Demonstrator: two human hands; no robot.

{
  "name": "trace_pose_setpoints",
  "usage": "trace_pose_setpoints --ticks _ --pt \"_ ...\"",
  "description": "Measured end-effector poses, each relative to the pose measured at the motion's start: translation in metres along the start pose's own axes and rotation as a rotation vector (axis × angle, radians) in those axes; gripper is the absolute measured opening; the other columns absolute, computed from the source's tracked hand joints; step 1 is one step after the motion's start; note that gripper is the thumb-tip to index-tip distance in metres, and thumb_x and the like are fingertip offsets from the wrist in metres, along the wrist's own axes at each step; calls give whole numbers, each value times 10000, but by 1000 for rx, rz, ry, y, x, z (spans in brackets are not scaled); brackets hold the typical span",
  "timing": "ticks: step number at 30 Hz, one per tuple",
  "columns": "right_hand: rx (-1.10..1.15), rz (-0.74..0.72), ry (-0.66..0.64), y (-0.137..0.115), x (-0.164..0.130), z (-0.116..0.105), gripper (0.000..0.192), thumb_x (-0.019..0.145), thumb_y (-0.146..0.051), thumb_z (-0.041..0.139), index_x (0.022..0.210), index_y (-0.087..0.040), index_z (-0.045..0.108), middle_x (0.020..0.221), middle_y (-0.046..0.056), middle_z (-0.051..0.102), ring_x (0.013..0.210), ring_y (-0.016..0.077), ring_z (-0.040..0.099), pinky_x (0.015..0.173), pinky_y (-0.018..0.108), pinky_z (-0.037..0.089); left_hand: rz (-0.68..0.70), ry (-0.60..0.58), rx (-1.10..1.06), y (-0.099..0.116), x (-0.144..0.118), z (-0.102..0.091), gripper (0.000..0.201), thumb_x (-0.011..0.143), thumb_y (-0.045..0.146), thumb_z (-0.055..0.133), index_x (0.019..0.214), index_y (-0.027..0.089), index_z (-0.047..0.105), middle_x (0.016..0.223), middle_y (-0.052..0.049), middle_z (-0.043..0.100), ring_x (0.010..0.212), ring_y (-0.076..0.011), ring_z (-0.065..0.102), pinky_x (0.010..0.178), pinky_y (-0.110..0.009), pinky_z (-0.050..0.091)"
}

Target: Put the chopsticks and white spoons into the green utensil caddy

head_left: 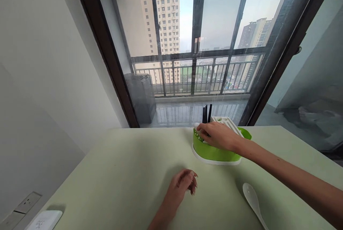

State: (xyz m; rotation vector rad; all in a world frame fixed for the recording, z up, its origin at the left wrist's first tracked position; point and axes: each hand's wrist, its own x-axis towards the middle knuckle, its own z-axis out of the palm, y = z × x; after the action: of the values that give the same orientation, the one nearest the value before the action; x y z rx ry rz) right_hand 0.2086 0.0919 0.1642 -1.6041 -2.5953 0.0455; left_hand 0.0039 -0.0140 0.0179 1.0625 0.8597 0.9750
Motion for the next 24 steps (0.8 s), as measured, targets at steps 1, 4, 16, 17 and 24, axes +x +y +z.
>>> trace_pose_setpoints --ticks 1,4,16,17,24 --pt "-5 -17 -7 1 -3 0 281 971 -240 448 1104 -236 696 946 47 777 840 219 712 634 280 350 3 -4 1 -1 1 -1 455 887 596 659 935 144 660 760 -15 578 653 -115 502 632 -267 395" --pt "6 -64 -14 2 -10 1 274 966 -255 473 1136 -244 687 914 43 778 843 225 716 654 282 353 17 -13 4 -5 3 -3 454 887 594 659 941 142 664 759 -17 580 649 -116 510 622 -265 392" --pt "15 -96 13 3 -21 -3 267 927 -223 528 1134 -243 697 943 21 783 880 237 714 687 299 380 34 -20 32 -6 3 -4 454 911 587 633 954 137 664 765 -18 578 652 -115 510 627 -268 395" --pt "20 -94 10 3 -21 -3 271 927 -226 529 1137 -243 699 944 21 784 876 238 714 685 302 381 38 -27 32 -6 3 -4 447 919 582 625 951 138 662 767 -18 578 652 -114 509 626 -267 393" --pt "21 -89 12 2 -27 -9 309 901 -189 523 1131 -256 718 954 23 781 924 259 707 714 319 403 51 -39 28 -5 2 -4 437 921 575 627 936 139 658 773 -20 577 651 -112 507 629 -268 398"
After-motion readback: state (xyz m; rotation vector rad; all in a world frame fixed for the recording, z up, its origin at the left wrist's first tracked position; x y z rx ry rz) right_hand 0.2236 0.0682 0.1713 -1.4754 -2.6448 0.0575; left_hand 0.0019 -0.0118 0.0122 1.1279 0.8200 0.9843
